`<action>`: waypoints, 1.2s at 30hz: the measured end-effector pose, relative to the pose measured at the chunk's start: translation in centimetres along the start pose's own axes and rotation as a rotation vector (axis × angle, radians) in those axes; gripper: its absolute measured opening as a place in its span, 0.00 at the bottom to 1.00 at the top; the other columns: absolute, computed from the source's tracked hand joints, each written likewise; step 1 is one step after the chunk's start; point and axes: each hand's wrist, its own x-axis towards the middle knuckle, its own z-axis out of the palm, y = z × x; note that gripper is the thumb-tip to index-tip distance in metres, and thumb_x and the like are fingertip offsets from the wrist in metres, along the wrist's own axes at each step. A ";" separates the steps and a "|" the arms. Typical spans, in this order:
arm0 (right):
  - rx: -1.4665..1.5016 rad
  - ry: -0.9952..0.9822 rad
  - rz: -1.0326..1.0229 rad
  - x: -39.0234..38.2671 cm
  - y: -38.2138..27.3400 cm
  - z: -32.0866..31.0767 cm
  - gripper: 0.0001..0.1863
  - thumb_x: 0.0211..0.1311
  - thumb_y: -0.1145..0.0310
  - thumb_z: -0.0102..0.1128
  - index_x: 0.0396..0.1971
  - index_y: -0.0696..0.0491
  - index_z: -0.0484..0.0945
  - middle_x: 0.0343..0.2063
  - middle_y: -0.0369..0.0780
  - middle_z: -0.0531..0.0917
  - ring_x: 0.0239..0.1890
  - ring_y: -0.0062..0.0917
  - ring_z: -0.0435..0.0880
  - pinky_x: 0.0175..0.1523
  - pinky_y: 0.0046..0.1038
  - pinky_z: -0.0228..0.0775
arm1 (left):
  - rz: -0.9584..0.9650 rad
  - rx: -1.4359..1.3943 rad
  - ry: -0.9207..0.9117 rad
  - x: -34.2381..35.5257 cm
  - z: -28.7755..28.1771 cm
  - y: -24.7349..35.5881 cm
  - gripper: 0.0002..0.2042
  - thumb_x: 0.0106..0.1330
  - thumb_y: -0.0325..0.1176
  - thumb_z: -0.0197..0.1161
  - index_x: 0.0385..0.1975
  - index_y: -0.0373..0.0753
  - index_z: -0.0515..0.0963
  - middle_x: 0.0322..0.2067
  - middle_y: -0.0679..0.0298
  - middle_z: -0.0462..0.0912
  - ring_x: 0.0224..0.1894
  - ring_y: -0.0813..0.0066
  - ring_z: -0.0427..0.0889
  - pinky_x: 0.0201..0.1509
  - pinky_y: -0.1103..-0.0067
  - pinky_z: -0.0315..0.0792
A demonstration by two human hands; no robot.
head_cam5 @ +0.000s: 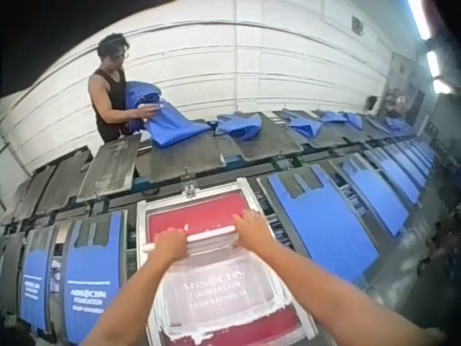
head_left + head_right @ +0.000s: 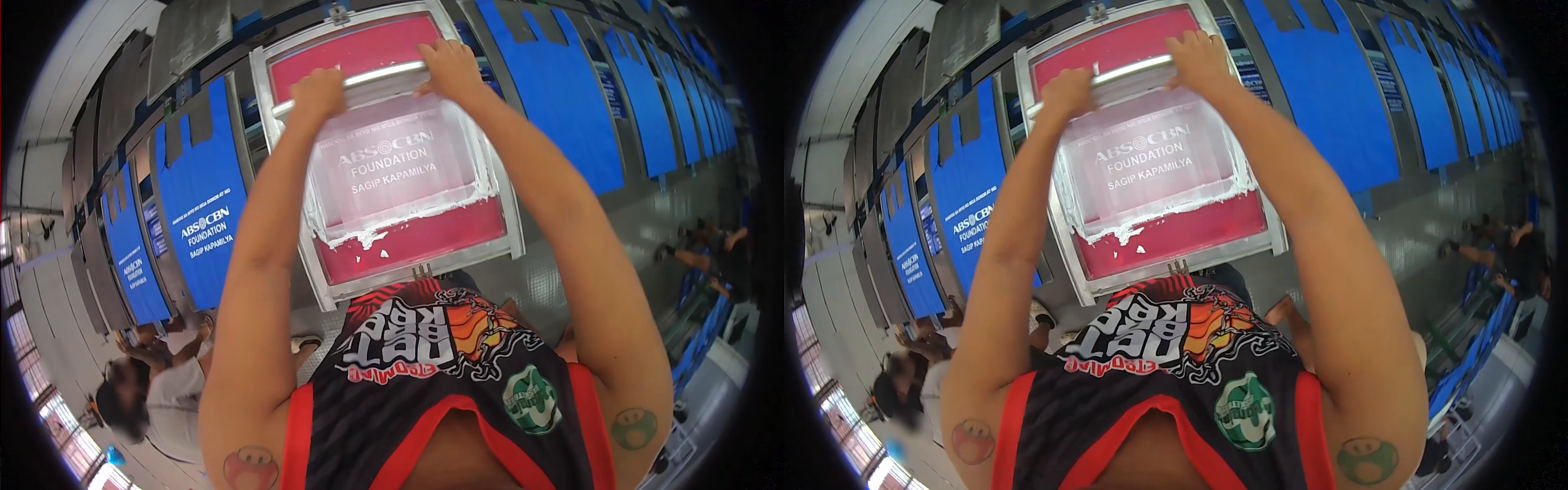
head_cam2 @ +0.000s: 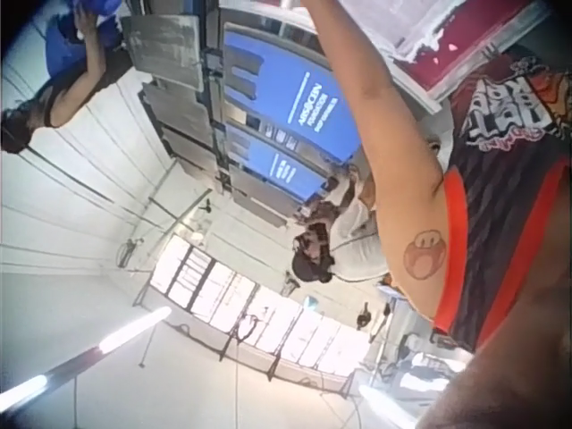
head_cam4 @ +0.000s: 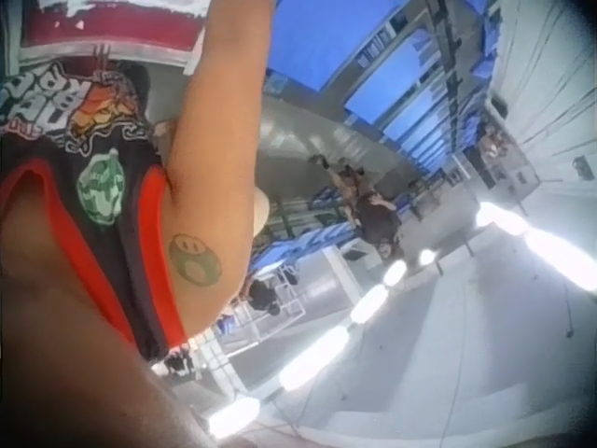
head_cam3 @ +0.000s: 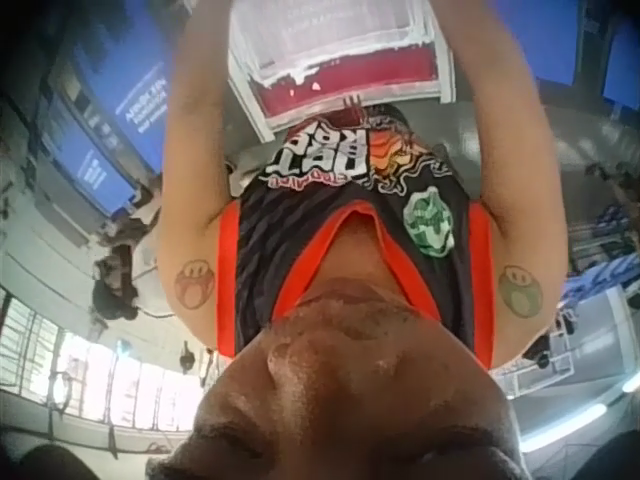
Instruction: Apply white ink to a textile screen using a squeegee in a production facility.
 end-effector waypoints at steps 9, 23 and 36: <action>1.498 -0.712 0.644 -32.4 -15.7 -2.0 0.21 0.59 0.53 0.61 0.30 0.60 0.83 0.28 0.46 0.84 0.34 0.30 0.83 0.43 0.30 0.74 | 0.294 -0.306 0.200 3.4 -2.9 -1.0 0.24 0.41 0.43 0.75 0.40 0.42 0.82 0.34 0.56 0.84 0.39 0.57 0.82 0.44 0.67 0.73; 1.407 -0.583 0.731 -31.6 -16.4 -8.4 0.12 0.61 0.66 0.57 0.31 0.61 0.82 0.23 0.42 0.85 0.26 0.20 0.85 0.33 0.22 0.74 | 0.234 -0.153 0.109 2.4 -2.9 -0.6 0.22 0.43 0.45 0.72 0.39 0.43 0.82 0.36 0.56 0.84 0.41 0.57 0.82 0.46 0.66 0.74; 1.344 -0.577 0.770 -34.8 -16.5 0.3 0.12 0.59 0.67 0.59 0.29 0.61 0.83 0.22 0.39 0.85 0.22 0.17 0.83 0.31 0.21 0.74 | 0.178 -0.267 0.522 -25.5 10.7 11.7 0.14 0.50 0.24 0.57 0.37 0.47 0.79 0.34 0.63 0.82 0.35 0.59 0.81 0.36 0.68 0.75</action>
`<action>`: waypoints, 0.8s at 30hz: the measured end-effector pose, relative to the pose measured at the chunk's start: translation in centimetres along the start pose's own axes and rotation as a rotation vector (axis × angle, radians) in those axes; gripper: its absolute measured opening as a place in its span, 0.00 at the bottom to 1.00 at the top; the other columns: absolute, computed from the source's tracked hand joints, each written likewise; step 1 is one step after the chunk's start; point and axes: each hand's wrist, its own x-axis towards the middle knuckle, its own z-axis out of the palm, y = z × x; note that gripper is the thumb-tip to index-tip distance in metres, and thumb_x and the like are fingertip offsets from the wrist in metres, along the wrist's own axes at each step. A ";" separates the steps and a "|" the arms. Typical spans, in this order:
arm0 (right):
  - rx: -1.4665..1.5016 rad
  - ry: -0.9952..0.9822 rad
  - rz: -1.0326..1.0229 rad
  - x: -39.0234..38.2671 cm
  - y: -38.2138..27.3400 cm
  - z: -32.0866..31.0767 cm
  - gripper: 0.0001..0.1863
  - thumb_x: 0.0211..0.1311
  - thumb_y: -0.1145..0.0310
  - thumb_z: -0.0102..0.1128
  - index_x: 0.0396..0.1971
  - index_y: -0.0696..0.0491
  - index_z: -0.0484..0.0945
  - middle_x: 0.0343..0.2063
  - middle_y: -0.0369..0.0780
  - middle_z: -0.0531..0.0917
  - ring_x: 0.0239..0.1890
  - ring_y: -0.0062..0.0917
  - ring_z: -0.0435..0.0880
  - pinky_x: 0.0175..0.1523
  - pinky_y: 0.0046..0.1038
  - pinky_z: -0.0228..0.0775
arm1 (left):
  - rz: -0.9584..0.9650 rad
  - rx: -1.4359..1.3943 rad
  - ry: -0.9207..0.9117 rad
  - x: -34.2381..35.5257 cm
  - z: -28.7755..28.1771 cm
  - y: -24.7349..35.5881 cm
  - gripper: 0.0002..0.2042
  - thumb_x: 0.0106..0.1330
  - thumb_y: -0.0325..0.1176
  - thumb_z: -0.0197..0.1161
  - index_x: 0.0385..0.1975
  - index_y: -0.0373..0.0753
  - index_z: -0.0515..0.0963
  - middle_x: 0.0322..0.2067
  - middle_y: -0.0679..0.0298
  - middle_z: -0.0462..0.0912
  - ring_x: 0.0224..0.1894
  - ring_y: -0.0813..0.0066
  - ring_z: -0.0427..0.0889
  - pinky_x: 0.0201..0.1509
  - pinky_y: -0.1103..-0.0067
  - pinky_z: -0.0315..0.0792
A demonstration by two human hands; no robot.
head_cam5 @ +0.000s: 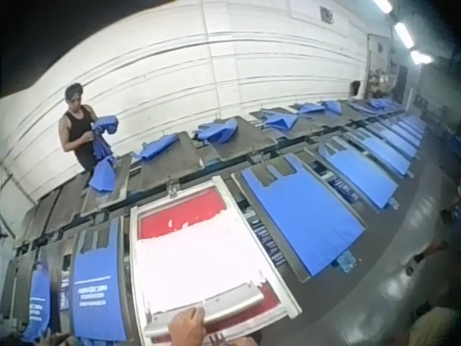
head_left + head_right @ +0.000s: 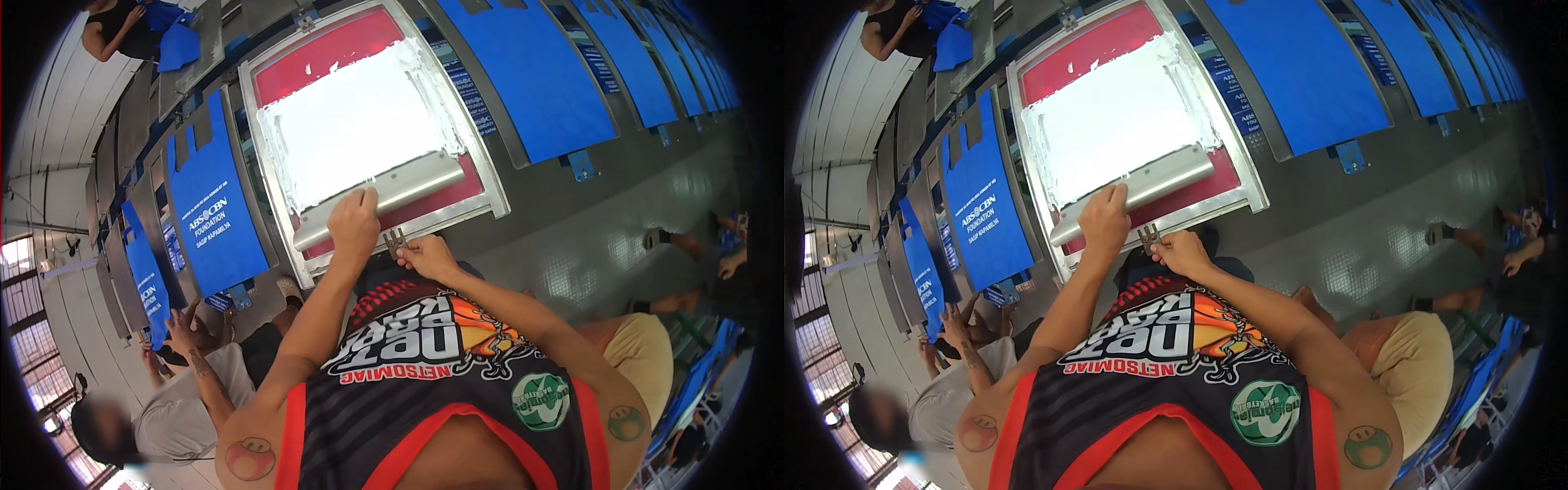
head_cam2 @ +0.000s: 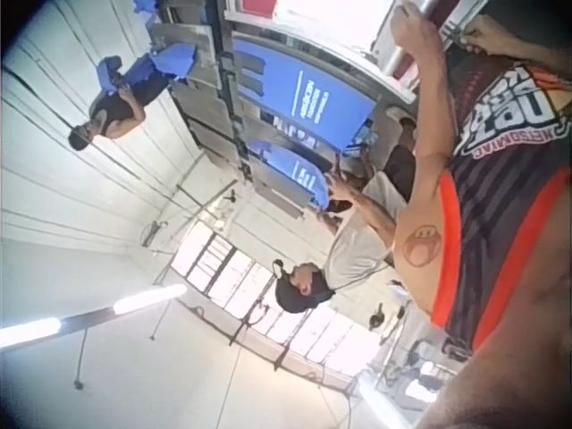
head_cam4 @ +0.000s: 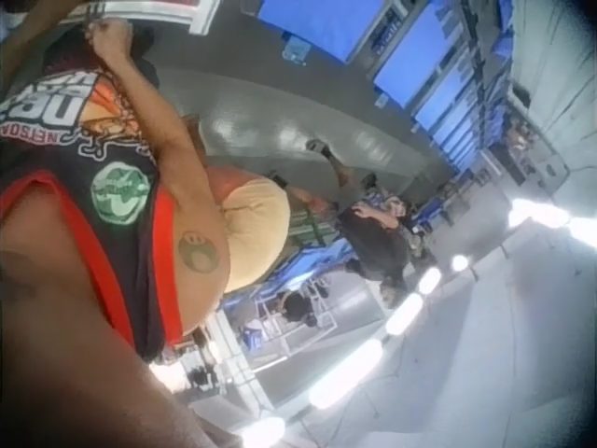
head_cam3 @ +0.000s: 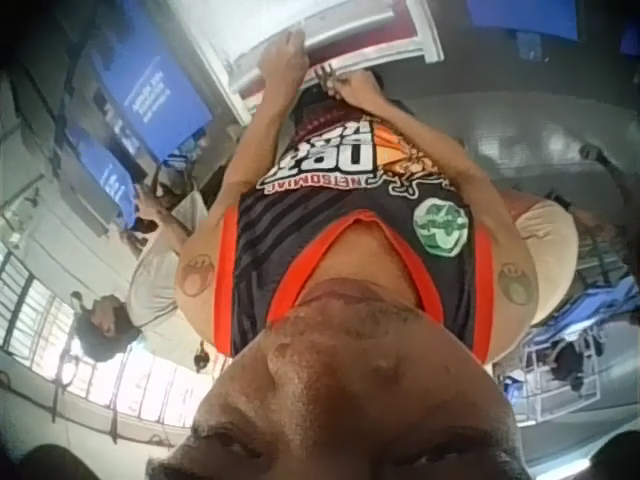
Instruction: Apply white ink to a textile screen using a squeegee in a production facility.
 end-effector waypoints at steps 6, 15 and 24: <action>-0.035 -0.069 -0.012 -1.1 -1.3 -0.4 0.13 0.60 0.65 0.59 0.29 0.62 0.83 0.23 0.38 0.85 0.23 0.15 0.82 0.30 0.19 0.73 | -0.059 -0.023 -0.282 4.0 -6.8 -3.7 0.08 0.48 0.31 0.66 0.29 0.45 0.79 0.33 0.59 0.79 0.37 0.57 0.80 0.39 0.64 0.74; -0.287 -0.096 0.019 0.2 -5.7 -9.1 0.26 0.64 0.48 0.52 0.29 0.59 0.83 0.21 0.41 0.84 0.24 0.24 0.84 0.34 0.28 0.75 | -0.614 -0.344 -0.156 -5.9 -4.1 -16.7 0.22 0.40 0.31 0.77 0.40 0.43 0.82 0.67 0.50 0.53 0.66 0.56 0.59 0.61 0.67 0.65; -0.129 0.563 0.098 6.2 -3.4 -18.2 0.38 0.64 0.36 0.35 0.48 0.57 0.77 0.46 0.57 0.77 0.52 0.48 0.74 0.55 0.40 0.64 | -0.889 -1.309 0.050 -6.4 -2.7 -15.2 0.19 0.42 0.12 0.64 0.38 0.30 0.78 0.49 0.59 0.75 0.48 0.71 0.76 0.50 0.79 0.73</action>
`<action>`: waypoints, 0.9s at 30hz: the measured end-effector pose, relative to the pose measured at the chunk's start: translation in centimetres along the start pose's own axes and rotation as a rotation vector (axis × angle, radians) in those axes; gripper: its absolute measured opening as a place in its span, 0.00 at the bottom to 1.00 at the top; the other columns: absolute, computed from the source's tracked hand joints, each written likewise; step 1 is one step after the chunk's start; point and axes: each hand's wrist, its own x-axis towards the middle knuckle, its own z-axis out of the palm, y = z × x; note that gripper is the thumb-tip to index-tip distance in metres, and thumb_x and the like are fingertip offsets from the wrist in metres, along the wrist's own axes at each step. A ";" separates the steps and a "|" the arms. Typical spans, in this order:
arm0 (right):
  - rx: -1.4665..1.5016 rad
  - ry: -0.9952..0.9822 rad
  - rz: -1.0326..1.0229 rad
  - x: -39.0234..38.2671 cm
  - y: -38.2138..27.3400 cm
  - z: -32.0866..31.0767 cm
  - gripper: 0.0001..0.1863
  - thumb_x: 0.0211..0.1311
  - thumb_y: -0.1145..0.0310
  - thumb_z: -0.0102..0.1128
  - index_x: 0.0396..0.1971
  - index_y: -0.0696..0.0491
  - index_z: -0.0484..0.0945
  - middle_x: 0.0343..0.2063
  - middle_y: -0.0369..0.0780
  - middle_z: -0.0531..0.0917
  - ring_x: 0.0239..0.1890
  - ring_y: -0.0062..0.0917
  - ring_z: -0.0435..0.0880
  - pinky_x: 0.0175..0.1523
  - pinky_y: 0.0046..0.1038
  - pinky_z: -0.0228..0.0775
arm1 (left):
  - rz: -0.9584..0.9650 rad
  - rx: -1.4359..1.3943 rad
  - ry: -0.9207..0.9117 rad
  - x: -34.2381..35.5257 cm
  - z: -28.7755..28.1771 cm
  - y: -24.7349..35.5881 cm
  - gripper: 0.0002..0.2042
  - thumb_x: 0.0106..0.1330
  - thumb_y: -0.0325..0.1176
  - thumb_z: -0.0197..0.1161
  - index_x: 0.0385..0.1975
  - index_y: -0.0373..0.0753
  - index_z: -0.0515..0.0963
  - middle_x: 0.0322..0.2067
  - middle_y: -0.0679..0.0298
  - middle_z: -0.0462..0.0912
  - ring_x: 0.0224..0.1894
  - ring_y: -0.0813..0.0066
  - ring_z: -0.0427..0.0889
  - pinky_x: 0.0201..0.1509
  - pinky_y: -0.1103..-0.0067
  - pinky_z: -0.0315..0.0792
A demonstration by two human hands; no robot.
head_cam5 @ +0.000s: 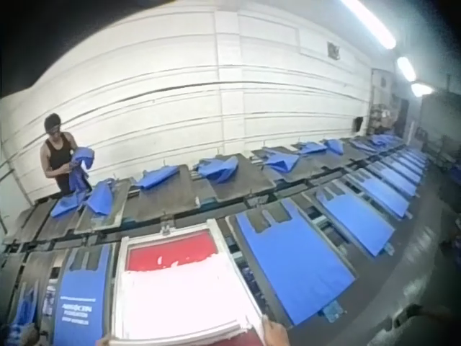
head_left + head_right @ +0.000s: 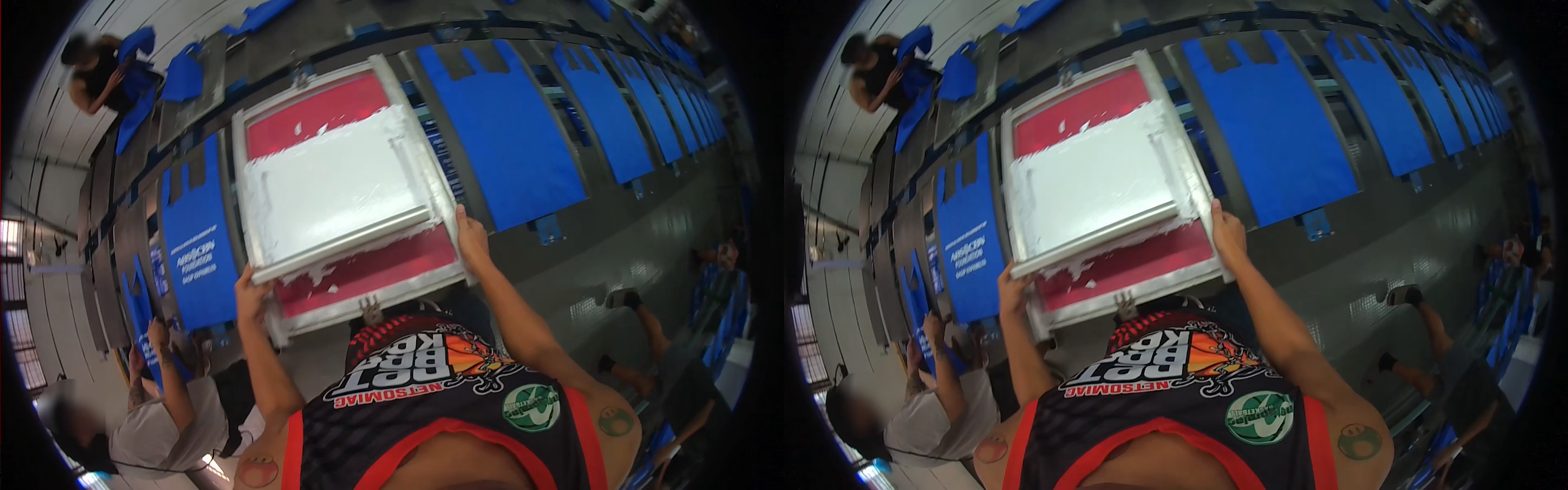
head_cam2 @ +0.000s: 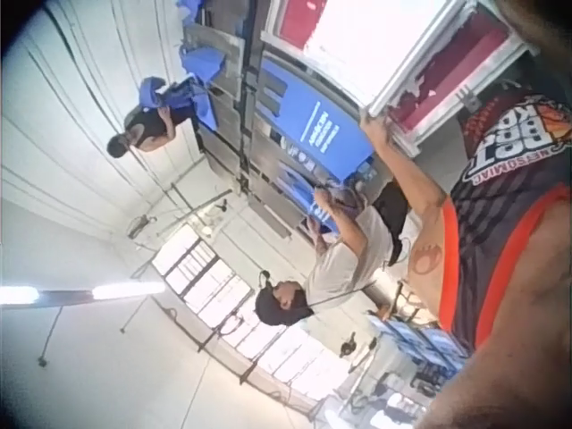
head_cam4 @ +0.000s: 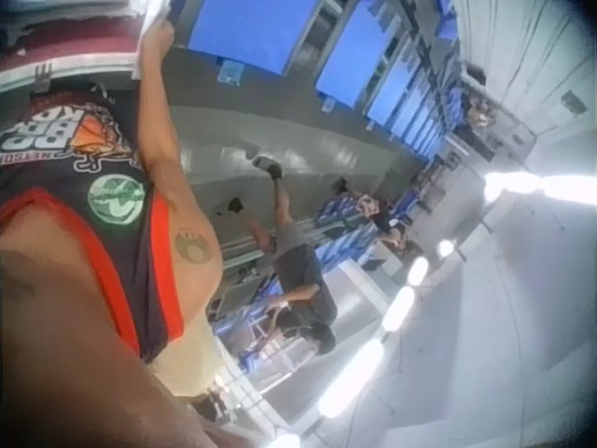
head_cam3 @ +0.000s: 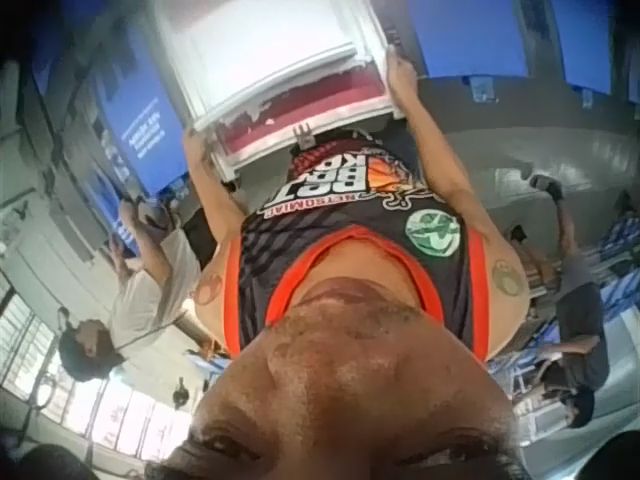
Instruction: Apply white ink to a textile screen using a squeegee in a production facility.
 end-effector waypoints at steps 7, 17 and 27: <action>0.249 0.124 -0.139 2.1 3.9 -14.8 0.31 0.64 0.42 0.47 0.39 0.60 0.81 0.30 0.52 0.83 0.36 0.43 0.82 0.43 0.35 0.69 | 0.139 0.114 -0.059 -2.2 14.9 4.4 0.18 0.39 0.11 0.60 0.35 0.30 0.77 0.42 0.62 0.75 0.41 0.74 0.77 0.43 0.79 0.75; 0.020 0.164 -0.095 13.0 8.5 -31.9 0.34 0.62 0.41 0.49 0.36 0.63 0.79 0.34 0.54 0.82 0.41 0.44 0.81 0.46 0.37 0.68 | 0.070 0.008 -0.119 -2.7 38.0 3.7 0.16 0.49 0.21 0.71 0.40 0.32 0.78 0.36 0.63 0.80 0.36 0.75 0.79 0.42 0.78 0.73; 0.185 0.089 -0.031 17.3 10.1 -32.1 0.33 0.63 0.44 0.53 0.40 0.66 0.78 0.35 0.49 0.82 0.39 0.29 0.77 0.47 0.31 0.67 | 0.053 0.119 -0.109 -2.4 40.4 3.9 0.16 0.47 0.25 0.74 0.37 0.32 0.81 0.36 0.64 0.78 0.35 0.74 0.79 0.41 0.78 0.73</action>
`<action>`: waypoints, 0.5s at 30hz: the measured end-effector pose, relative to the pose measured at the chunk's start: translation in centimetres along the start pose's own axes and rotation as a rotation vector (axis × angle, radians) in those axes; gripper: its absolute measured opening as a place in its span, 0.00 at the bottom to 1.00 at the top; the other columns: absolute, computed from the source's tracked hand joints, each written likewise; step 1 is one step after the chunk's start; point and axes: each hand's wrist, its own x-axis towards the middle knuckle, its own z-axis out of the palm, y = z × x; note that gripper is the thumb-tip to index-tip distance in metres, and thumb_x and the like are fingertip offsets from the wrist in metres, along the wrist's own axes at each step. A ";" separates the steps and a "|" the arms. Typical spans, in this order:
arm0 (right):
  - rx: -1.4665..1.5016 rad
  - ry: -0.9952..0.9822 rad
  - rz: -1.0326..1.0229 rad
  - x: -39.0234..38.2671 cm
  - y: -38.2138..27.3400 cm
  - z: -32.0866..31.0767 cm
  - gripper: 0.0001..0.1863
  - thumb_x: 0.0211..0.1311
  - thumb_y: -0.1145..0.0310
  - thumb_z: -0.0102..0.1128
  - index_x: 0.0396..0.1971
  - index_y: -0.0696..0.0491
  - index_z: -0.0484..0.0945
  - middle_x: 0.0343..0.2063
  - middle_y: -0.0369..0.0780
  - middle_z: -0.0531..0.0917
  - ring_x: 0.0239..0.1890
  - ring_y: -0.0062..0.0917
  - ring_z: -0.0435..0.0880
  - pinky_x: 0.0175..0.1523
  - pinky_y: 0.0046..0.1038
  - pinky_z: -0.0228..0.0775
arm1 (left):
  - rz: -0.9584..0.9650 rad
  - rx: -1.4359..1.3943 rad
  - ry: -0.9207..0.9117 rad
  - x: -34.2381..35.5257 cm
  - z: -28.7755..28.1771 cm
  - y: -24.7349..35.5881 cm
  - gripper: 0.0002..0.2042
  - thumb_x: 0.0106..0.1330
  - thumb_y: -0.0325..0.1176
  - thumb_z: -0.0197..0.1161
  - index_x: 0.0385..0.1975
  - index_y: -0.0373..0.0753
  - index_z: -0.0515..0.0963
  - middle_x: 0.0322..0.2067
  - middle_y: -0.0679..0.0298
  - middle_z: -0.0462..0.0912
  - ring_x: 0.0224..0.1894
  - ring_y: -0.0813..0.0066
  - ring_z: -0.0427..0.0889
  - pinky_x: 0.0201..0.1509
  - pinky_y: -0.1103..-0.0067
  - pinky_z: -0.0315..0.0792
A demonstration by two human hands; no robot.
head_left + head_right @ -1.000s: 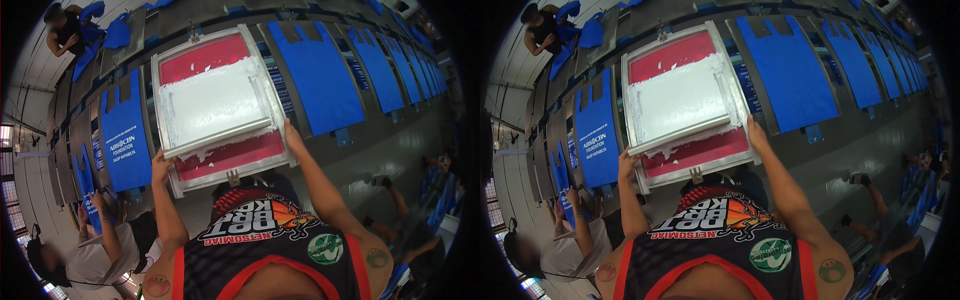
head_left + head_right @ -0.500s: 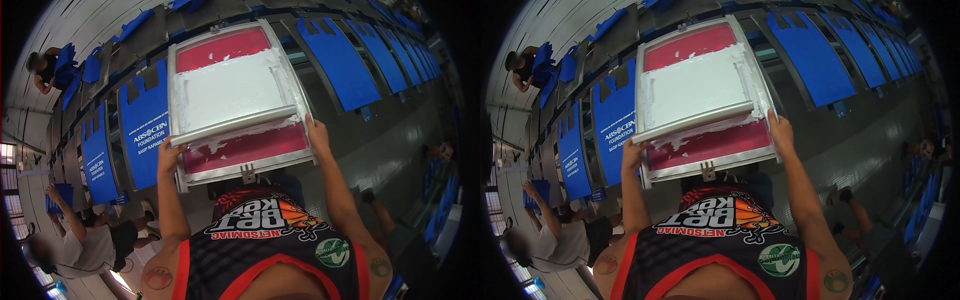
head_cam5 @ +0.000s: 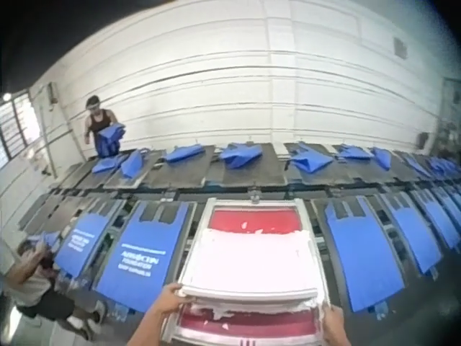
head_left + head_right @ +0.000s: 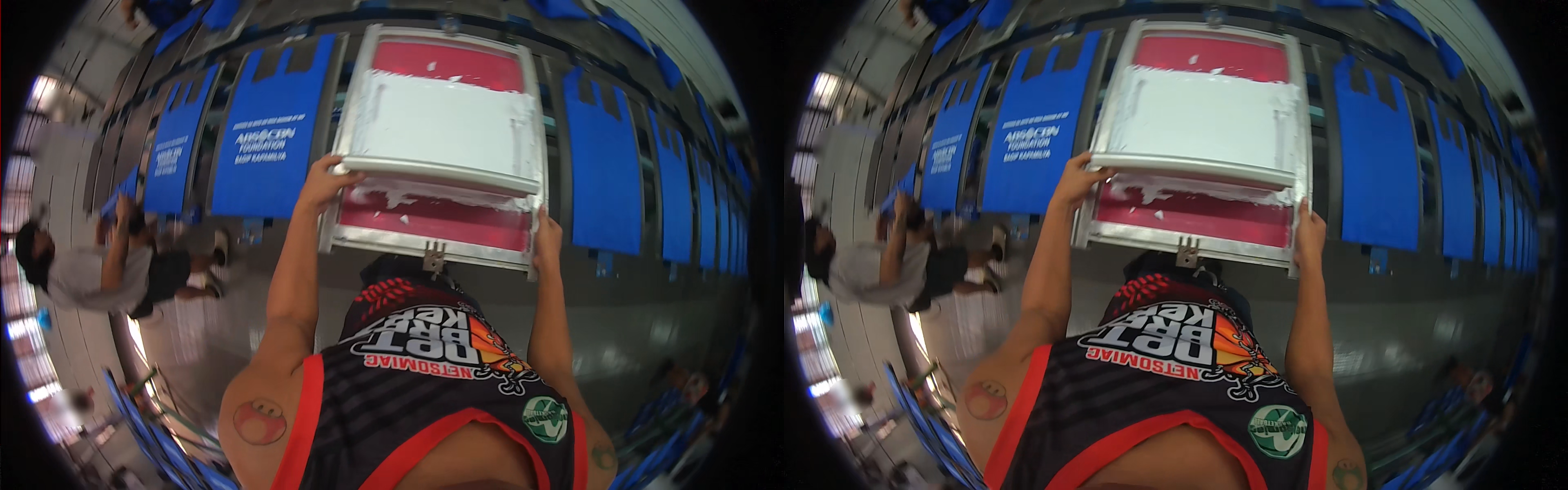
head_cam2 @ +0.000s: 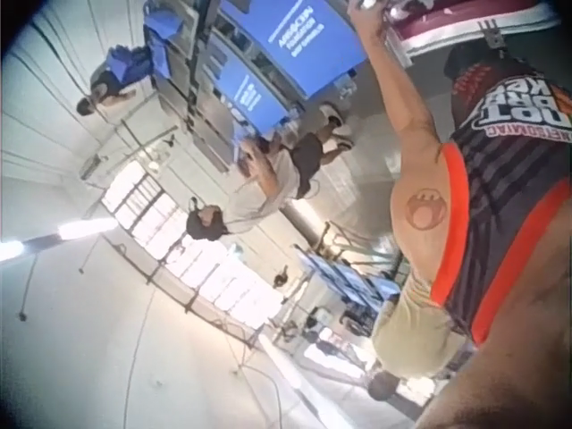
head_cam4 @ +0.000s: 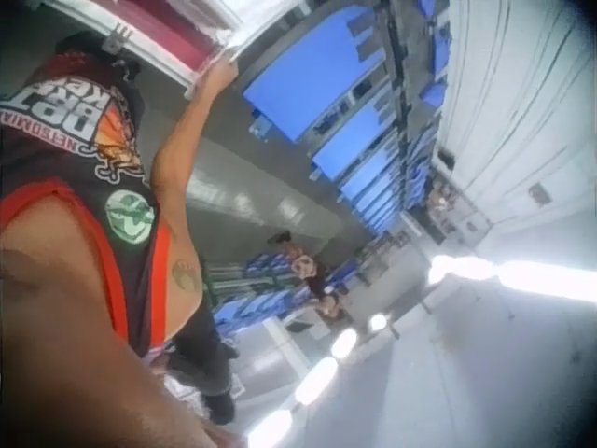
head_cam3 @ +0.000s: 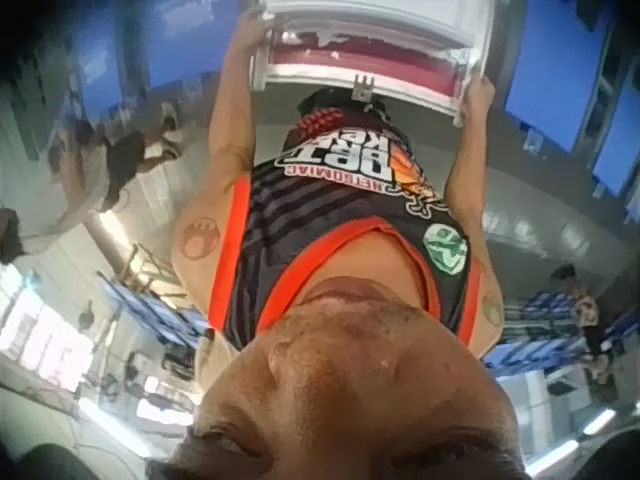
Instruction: Apply white ink to a textile screen using a squeegee in a production facility.
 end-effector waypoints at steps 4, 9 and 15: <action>0.003 -0.068 -0.007 1.4 -0.2 0.1 0.34 0.62 0.43 0.54 0.40 0.67 0.78 0.35 0.47 0.81 0.38 0.26 0.75 0.46 0.30 0.67 | -0.005 0.029 0.014 0.5 -0.1 -1.1 0.19 0.43 0.29 0.77 0.36 0.33 0.81 0.41 0.64 0.73 0.43 0.71 0.77 0.45 0.77 0.73; -0.143 -0.055 -0.024 1.6 0.5 1.4 0.37 0.62 0.41 0.52 0.49 0.67 0.74 0.45 0.50 0.79 0.48 0.31 0.76 0.54 0.31 0.64 | -0.005 0.139 0.049 0.9 -0.4 -3.4 0.20 0.37 0.30 0.80 0.33 0.35 0.80 0.47 0.61 0.69 0.53 0.65 0.72 0.52 0.75 0.72; -0.665 0.038 -0.567 -3.9 -1.4 1.4 0.27 0.61 0.54 0.60 0.47 0.64 0.76 0.40 0.45 0.81 0.43 0.27 0.78 0.49 0.28 0.67 | -0.010 -0.052 0.099 1.6 -0.1 -6.3 0.20 0.38 0.30 0.80 0.32 0.36 0.81 0.46 0.63 0.70 0.54 0.63 0.71 0.56 0.73 0.69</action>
